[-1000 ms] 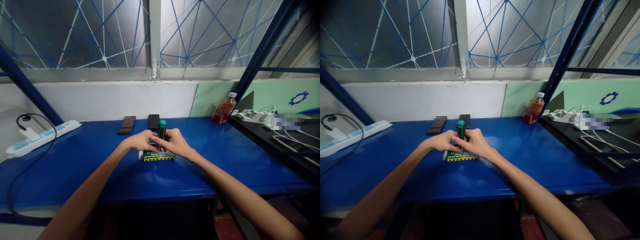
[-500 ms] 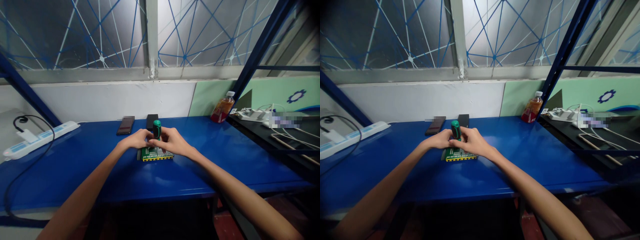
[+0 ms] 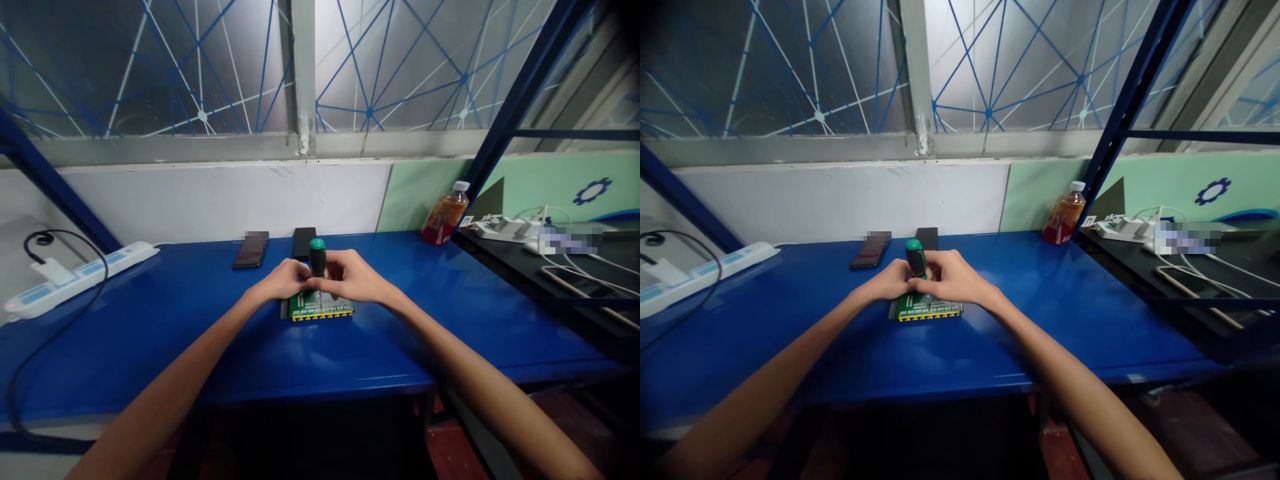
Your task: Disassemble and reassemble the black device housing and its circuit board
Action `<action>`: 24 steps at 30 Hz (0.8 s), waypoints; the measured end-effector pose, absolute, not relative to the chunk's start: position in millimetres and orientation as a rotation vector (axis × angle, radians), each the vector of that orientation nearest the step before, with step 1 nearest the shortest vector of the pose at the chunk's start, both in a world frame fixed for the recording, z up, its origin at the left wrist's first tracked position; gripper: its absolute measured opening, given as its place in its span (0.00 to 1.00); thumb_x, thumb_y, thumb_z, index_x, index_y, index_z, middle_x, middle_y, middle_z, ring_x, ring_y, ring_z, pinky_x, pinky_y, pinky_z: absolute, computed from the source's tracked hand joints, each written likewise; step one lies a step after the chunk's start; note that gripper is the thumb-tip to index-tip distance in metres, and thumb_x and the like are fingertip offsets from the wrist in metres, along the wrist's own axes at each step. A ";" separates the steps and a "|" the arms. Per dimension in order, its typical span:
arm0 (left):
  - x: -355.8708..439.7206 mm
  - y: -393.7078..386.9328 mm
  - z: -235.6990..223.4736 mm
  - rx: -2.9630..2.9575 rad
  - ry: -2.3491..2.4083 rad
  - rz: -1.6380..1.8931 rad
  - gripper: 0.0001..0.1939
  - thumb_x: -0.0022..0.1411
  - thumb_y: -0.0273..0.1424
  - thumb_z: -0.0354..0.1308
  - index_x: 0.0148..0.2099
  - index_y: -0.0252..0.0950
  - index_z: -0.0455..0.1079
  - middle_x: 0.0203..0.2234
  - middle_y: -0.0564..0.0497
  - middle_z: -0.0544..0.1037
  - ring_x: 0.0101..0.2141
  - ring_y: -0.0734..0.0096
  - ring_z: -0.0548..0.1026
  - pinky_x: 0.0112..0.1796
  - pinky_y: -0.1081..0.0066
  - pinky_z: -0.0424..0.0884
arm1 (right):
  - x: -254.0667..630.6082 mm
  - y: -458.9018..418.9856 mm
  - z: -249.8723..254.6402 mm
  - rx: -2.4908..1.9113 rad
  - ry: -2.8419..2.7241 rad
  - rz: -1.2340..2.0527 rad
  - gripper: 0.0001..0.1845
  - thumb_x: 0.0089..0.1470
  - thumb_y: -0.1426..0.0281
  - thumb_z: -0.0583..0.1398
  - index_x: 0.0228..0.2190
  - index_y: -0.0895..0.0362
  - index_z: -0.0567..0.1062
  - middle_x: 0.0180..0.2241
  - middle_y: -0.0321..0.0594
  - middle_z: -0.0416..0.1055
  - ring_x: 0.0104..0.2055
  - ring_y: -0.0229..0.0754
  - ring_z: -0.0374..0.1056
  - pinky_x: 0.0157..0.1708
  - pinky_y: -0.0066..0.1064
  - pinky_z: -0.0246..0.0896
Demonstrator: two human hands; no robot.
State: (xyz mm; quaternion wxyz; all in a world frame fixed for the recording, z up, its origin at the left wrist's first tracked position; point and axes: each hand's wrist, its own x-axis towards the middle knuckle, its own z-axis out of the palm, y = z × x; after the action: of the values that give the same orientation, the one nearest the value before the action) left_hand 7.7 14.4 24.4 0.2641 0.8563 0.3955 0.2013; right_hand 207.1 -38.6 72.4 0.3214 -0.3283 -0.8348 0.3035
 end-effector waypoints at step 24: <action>15.5 -7.7 50.6 2.071 0.831 0.541 0.10 0.50 0.34 0.68 0.31 0.32 0.79 0.25 0.50 0.79 0.28 0.69 0.74 0.31 0.72 0.67 | 207.1 -33.5 67.7 -0.934 -2.105 0.821 0.15 0.51 0.59 0.62 0.33 0.59 0.73 0.22 0.33 0.64 0.23 0.33 0.56 0.24 0.28 0.49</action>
State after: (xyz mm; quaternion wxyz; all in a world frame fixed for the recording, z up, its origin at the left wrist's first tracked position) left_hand 15.5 -7.7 50.6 0.4101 0.8226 0.3302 0.2148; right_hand 207.1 -33.5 67.7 0.3415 -0.3591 -0.8092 0.3157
